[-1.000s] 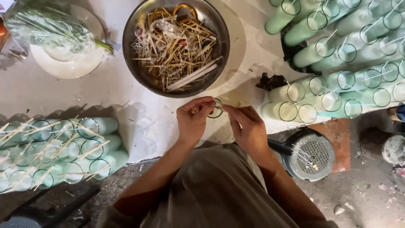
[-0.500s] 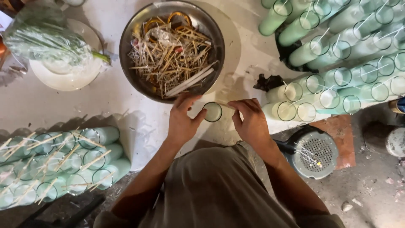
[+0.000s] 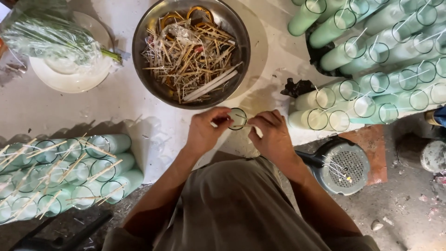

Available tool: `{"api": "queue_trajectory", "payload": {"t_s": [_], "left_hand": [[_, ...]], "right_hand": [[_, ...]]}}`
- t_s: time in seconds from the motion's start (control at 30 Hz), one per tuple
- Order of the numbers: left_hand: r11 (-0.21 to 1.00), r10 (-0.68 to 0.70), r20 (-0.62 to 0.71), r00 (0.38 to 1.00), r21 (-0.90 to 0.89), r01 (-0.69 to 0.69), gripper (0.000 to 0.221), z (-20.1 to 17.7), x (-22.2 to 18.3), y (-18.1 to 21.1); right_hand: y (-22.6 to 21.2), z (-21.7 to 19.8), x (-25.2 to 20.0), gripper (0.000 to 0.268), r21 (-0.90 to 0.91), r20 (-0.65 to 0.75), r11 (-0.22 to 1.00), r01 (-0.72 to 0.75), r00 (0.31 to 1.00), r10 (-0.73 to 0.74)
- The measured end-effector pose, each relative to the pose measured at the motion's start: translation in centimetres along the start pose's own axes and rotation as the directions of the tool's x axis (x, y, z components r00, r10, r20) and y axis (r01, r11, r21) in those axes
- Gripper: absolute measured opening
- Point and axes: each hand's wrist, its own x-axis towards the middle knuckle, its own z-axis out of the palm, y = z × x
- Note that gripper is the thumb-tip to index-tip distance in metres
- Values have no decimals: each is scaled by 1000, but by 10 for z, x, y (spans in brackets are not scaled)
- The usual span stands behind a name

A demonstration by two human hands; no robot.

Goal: Inserting candle wicks into glass jars on a production table

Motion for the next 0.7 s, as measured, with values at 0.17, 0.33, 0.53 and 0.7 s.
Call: {"api": "queue_trajectory", "payload": {"t_s": [0.17,0.33,0.53,0.7], "left_hand": [[968,-179,-96,979,-195,158,26,-9,3,-18],[949,-240,-75,968,-229,218,12,5,-4,-40],[987,-149,-79,986,-74,143,11,6,0,-40],[993,-92,-52,994,69,95,7,9,-2,-41]], "right_hand": [[-12,30,7,20,-32,8,999,23,1000,-23],[-16,46,7,20,-42,37,999,28,999,-26],[-28,33,35,14,143,22,990,-2,1000,-1],[-15,49,44,9,249,19,968,15,1000,-20]]}}
